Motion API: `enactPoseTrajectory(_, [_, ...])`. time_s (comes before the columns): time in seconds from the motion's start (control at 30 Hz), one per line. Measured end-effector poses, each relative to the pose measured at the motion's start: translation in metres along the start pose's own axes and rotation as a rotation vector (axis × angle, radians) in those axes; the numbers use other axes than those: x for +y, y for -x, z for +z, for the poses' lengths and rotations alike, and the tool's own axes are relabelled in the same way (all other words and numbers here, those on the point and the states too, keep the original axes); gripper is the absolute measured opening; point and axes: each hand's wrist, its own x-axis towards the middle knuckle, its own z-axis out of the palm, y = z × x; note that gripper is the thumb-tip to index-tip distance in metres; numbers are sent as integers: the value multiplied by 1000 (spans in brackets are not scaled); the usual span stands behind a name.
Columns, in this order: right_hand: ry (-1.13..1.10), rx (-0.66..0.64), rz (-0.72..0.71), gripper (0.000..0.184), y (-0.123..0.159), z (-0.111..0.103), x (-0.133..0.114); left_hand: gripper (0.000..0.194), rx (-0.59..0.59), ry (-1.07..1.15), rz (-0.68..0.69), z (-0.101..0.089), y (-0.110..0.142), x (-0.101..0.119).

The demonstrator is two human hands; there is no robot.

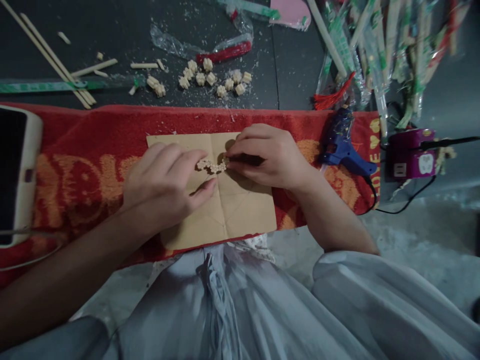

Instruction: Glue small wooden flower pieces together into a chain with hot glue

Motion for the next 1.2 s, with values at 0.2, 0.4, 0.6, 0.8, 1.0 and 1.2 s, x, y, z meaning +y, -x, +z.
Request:
enactPoseTrajectory(0.2, [-14, 27, -19, 19, -1, -2, -2, 43, -15, 96, 62, 11, -6, -12])
enactPoseTrajectory(0.4, [-43, 25, -42, 17, -1, -2, -1, 26, 159, 218, 12, 25, -8, -15])
enactPoseTrajectory(0.6, [-32, 47, -35, 15, -1, -1, -3, 19, 192, 218, -40, 29, -2, -9])
enactPoseTrajectory(0.8, [-31, 62, -48, 15, -1, -1, -5, 18, 240, 83, 23, 29, 2, -8])
enactPoseTrajectory(1.0, [-20, 72, -61, 18, -2, -2, -7, 14, 290, 47, 110, 28, 2, -9])
enactPoseTrajectory(1.2, [-38, 94, -83, 20, -1, -1, -4, 11, 231, 130, 17, 27, 0, -4])
